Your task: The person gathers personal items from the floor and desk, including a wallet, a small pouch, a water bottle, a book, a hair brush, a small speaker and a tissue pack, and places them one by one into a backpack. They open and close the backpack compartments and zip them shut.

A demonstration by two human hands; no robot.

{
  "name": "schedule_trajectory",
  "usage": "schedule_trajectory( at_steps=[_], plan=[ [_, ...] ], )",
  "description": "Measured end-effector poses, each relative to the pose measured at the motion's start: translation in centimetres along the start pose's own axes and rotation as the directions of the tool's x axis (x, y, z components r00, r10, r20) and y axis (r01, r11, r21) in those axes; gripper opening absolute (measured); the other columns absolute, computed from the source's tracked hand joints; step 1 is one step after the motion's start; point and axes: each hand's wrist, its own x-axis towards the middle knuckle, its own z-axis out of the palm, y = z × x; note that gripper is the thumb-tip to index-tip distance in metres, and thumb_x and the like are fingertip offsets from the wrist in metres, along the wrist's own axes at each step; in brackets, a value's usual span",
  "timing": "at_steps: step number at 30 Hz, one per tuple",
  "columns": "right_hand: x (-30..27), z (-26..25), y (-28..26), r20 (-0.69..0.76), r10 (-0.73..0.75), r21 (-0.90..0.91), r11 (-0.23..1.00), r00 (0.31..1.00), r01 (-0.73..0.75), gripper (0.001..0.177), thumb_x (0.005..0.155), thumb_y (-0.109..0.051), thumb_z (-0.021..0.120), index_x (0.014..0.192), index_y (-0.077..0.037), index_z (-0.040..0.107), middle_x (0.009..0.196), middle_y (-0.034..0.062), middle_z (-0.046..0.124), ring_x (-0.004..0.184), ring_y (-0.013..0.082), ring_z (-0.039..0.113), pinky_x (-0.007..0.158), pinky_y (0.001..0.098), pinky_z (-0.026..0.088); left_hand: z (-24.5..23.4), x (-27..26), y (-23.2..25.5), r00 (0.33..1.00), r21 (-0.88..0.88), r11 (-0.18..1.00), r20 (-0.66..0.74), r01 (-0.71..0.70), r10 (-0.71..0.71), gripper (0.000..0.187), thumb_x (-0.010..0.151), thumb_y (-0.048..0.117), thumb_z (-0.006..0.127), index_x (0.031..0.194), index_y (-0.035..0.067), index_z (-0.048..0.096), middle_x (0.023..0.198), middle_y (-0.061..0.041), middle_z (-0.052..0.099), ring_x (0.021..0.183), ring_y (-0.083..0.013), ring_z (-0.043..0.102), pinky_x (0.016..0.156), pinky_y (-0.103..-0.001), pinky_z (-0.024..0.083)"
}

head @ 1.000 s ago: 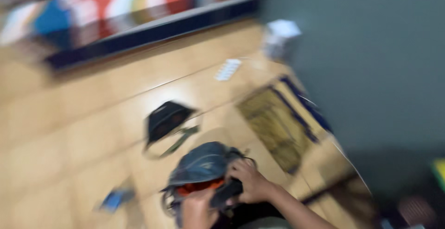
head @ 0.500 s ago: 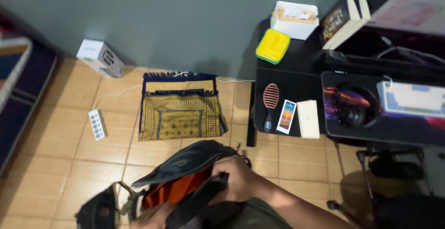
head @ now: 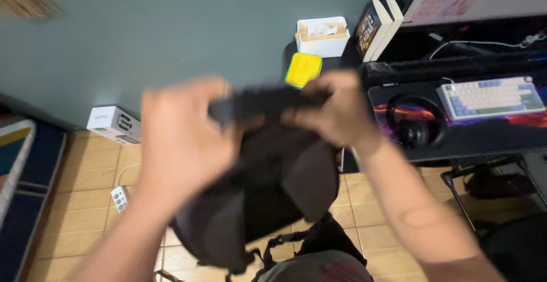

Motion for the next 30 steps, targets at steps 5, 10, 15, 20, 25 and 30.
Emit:
schedule_trajectory(
  at_steps=[5, 10, 15, 20, 25, 30],
  plan=[
    [5.7, -10.2, -1.9, 0.074, 0.011, 0.335, 0.941, 0.997, -0.036, 0.026, 0.094, -0.019, 0.084, 0.082, -0.002, 0.069, 0.077, -0.0024, 0.067, 0.072, 0.0036, 0.057, 0.065, 0.0212, 0.044, 1.5, 10.6, 5.4, 0.999, -0.015, 1.0, 0.03, 0.011, -0.011, 0.028, 0.073, 0.021, 0.093, 0.08, 0.004, 0.072, 0.062, -0.016, 0.063, 0.054, -0.0296, 0.062, 0.055, -0.037, 0.047],
    [8.8, -16.6, 2.6, 0.029, 0.06, 0.265, 0.962, 0.998, -0.065, 0.026, 0.092, -0.02, 0.083, 0.079, -0.002, 0.069, 0.076, -0.003, 0.065, 0.068, 0.0026, 0.055, 0.06, 0.0207, 0.042, 7.8, 16.6, 7.1, 1.0, -0.067, 0.998, 0.008, 0.009, -0.008, 0.026, 0.071, 0.02, 0.093, 0.079, 0.005, 0.074, 0.063, -0.013, 0.066, 0.055, -0.0244, 0.067, 0.057, -0.036, 0.05],
    [12.4, -20.4, 10.8, -0.027, 0.163, 0.251, 0.956, 0.986, -0.151, 0.031, 0.091, -0.023, 0.084, 0.074, -0.002, 0.069, 0.073, -0.0027, 0.066, 0.064, 0.0027, 0.054, 0.056, 0.0215, 0.043, 17.0, 22.5, 4.1, 0.995, -0.082, 0.992, -0.029, -0.099, 0.097, 0.027, 0.072, 0.02, 0.095, 0.081, 0.004, 0.076, 0.068, -0.015, 0.071, 0.06, -0.0275, 0.071, 0.061, -0.037, 0.055],
    [12.6, -22.3, 16.8, -0.115, 0.274, -0.033, 0.96, 0.955, -0.279, 0.039, 0.088, -0.034, 0.085, 0.082, 0.003, 0.074, 0.07, 0.0025, 0.067, 0.063, 0.0069, 0.057, 0.057, 0.026, 0.046, 25.2, 24.6, 1.5, 0.998, -0.08, 0.997, 0.054, -0.011, 0.015, 0.029, 0.068, 0.026, 0.094, 0.079, 0.007, 0.076, 0.067, -0.015, 0.071, 0.062, -0.032, 0.072, 0.063, -0.041, 0.055],
    [12.6, -24.2, 19.8, -0.186, 0.301, -0.086, 0.943, 0.935, -0.321, 0.044, 0.087, -0.041, 0.083, 0.095, 0.003, 0.077, 0.077, 0.0023, 0.073, 0.068, 0.0084, 0.064, 0.064, 0.0269, 0.051, 29.7, 26.0, 0.7, 0.998, -0.092, 0.995, 0.035, -0.042, 0.045, 0.035, 0.071, 0.032, 0.095, 0.083, 0.007, 0.073, 0.067, -0.015, 0.07, 0.068, -0.0364, 0.071, 0.063, -0.044, 0.054],
    [6.3, -24.4, 19.1, -0.313, -0.459, -0.748, 0.658, 0.831, 0.081, 0.039, 0.105, -0.03, 0.075, 0.122, 0.003, 0.066, 0.11, 0.0171, 0.07, 0.104, 0.031, 0.065, 0.097, 0.0404, 0.054, 31.1, 27.3, 0.2, 0.993, -0.073, 0.996, 0.105, 0.055, -0.048, 0.041, 0.067, 0.038, 0.095, 0.087, 0.009, 0.073, 0.065, -0.013, 0.069, 0.065, -0.0346, 0.071, 0.063, -0.045, 0.054]
  ],
)
